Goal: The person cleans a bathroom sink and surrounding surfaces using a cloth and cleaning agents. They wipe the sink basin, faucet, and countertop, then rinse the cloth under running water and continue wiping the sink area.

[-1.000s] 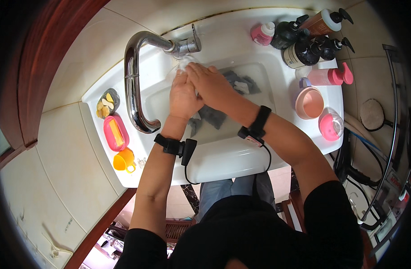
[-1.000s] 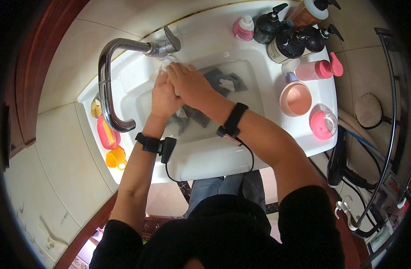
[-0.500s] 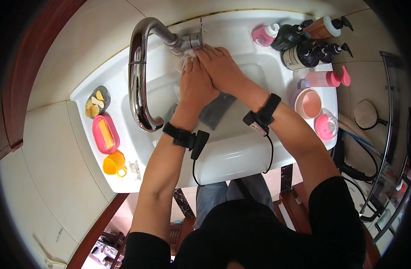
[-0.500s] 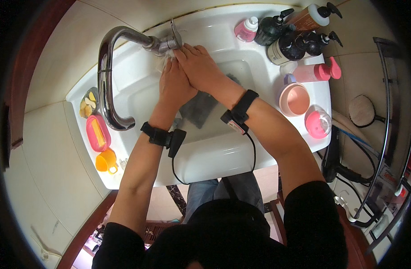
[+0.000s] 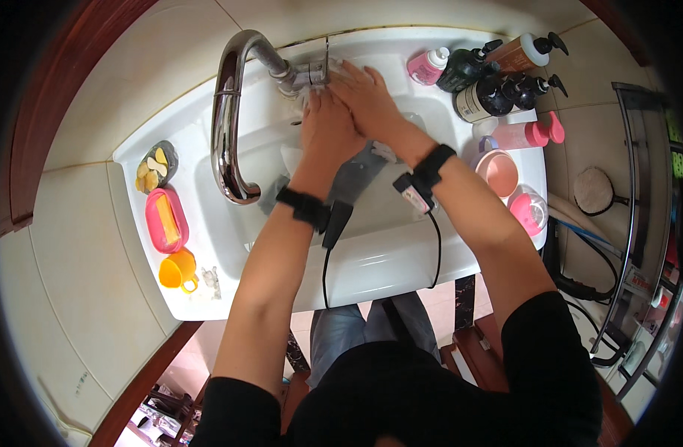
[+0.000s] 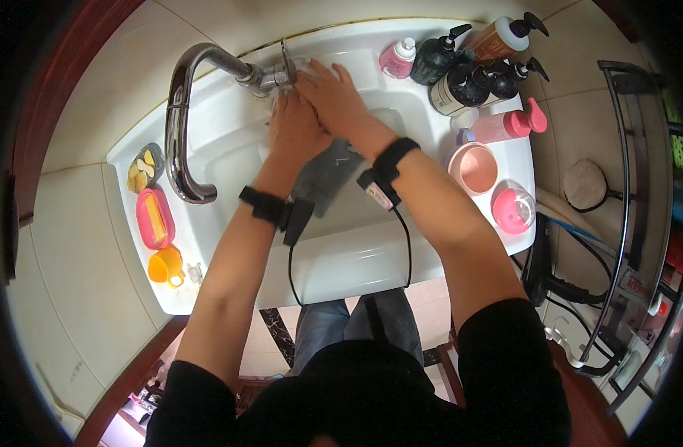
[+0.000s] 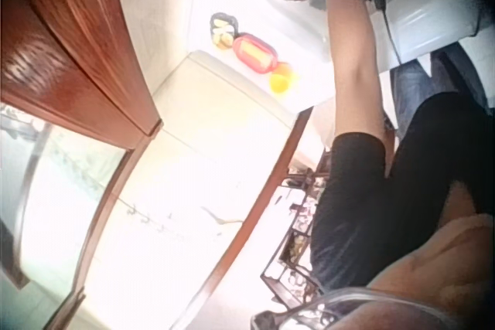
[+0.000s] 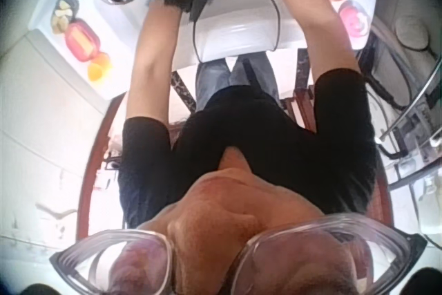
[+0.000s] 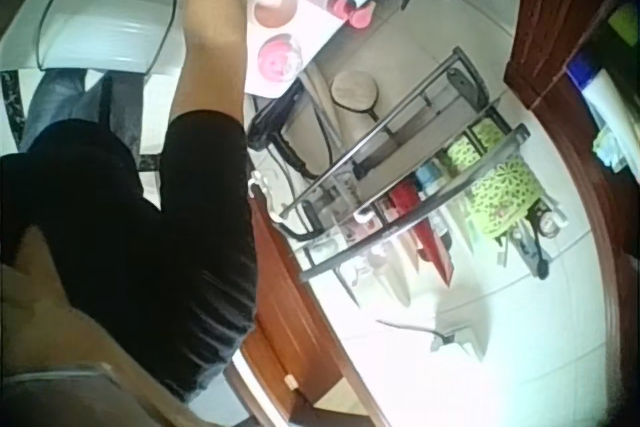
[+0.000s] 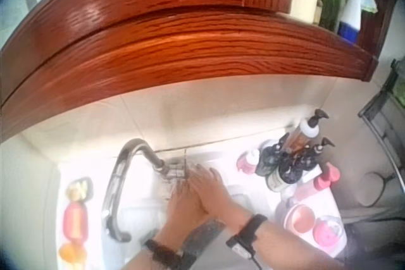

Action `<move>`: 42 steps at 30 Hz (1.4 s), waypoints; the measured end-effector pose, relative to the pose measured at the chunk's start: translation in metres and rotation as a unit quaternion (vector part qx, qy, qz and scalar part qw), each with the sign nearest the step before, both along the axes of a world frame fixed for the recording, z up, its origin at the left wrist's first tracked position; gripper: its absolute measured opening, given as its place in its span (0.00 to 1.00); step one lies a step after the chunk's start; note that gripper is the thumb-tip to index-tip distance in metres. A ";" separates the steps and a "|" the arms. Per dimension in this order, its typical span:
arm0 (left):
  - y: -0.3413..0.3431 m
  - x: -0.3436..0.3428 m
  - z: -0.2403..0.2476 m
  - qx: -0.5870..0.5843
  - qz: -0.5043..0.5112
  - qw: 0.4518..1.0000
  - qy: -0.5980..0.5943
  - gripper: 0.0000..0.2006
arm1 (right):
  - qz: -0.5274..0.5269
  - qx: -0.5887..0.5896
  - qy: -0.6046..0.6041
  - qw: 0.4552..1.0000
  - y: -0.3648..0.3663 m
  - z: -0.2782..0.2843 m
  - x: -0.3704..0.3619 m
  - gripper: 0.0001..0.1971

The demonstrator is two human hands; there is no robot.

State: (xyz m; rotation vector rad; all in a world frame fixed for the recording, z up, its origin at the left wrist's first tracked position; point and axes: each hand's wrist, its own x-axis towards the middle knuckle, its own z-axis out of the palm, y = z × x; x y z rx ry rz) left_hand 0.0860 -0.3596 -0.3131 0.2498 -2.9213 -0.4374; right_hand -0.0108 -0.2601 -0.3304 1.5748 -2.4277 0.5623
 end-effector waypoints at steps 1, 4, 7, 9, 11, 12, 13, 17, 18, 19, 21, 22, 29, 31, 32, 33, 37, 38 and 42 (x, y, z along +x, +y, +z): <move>0.004 -0.012 0.008 0.014 0.007 1.000 -0.020 0.34 | 0.001 -0.008 -0.009 1.000 -0.001 0.001 -0.009 0.26; -0.001 -0.018 -0.006 0.001 0.000 1.000 0.026 0.33 | -0.004 -0.018 -0.053 0.998 -0.002 0.003 -0.012 0.26; -0.006 0.003 -0.022 -0.053 -0.024 0.994 0.091 0.32 | -0.017 -0.021 -0.084 0.996 -0.004 0.001 0.003 0.27; -0.004 0.003 -0.018 -0.058 -0.031 0.994 0.087 0.32 | -0.011 -0.036 -0.078 0.996 0.000 -0.001 0.010 0.27; -0.005 -0.014 -0.012 -0.034 -0.026 0.998 0.050 0.31 | -0.020 -0.029 -0.088 0.995 -0.006 0.006 -0.009 0.28; -0.003 -0.018 -0.006 -0.033 -0.023 0.999 0.032 0.32 | -0.027 -0.023 -0.092 0.995 -0.007 0.011 -0.016 0.28; -0.002 -0.022 0.000 -0.032 -0.021 0.999 0.014 0.32 | -0.037 -0.008 -0.095 0.995 -0.007 0.014 -0.017 0.28; -0.009 -0.007 0.004 0.032 -0.056 0.997 0.043 0.31 | -0.052 0.016 -0.094 0.994 -0.003 0.017 -0.001 0.27; -0.006 -0.009 0.004 0.019 -0.045 0.997 0.057 0.31 | -0.047 0.010 -0.091 0.995 -0.002 0.011 0.002 0.27; -0.003 -0.013 0.004 0.006 -0.034 0.997 0.070 0.32 | -0.043 -0.039 -0.087 0.994 -0.002 0.006 -0.005 0.23; 0.005 -0.018 0.001 0.019 -0.006 0.998 0.059 0.33 | -0.042 -0.019 -0.094 0.995 0.000 0.013 -0.019 0.26; 0.010 -0.026 -0.001 0.045 0.011 0.998 0.039 0.34 | -0.041 -0.008 -0.098 0.994 0.002 0.017 -0.021 0.28; 0.024 -0.065 -0.014 0.059 -0.177 0.974 0.131 0.37 | -0.217 -0.070 -0.070 0.971 0.039 0.009 -0.015 0.23; 0.021 -0.063 -0.017 0.027 -0.181 0.976 0.120 0.38 | -0.234 -0.125 -0.012 0.964 0.040 -0.001 -0.015 0.22; 0.017 -0.062 -0.020 0.010 -0.182 0.976 0.115 0.38 | -0.228 -0.116 -0.019 0.967 0.035 -0.005 -0.012 0.21; 0.009 -0.059 -0.024 0.012 -0.192 0.976 0.103 0.38 | -0.224 -0.109 -0.026 0.968 0.027 -0.007 -0.008 0.22; -0.019 -0.022 -0.016 0.019 -0.165 0.985 0.044 0.39 | -0.165 -0.050 -0.107 0.979 -0.008 0.002 0.005 0.22; -0.017 -0.015 -0.011 0.021 -0.132 0.991 0.027 0.39 | -0.151 -0.118 -0.070 0.979 -0.011 -0.001 0.012 0.21; -0.003 -0.041 -0.017 0.020 -0.171 0.980 0.102 0.37 | -0.188 -0.128 -0.004 0.974 0.009 -0.014 -0.002 0.21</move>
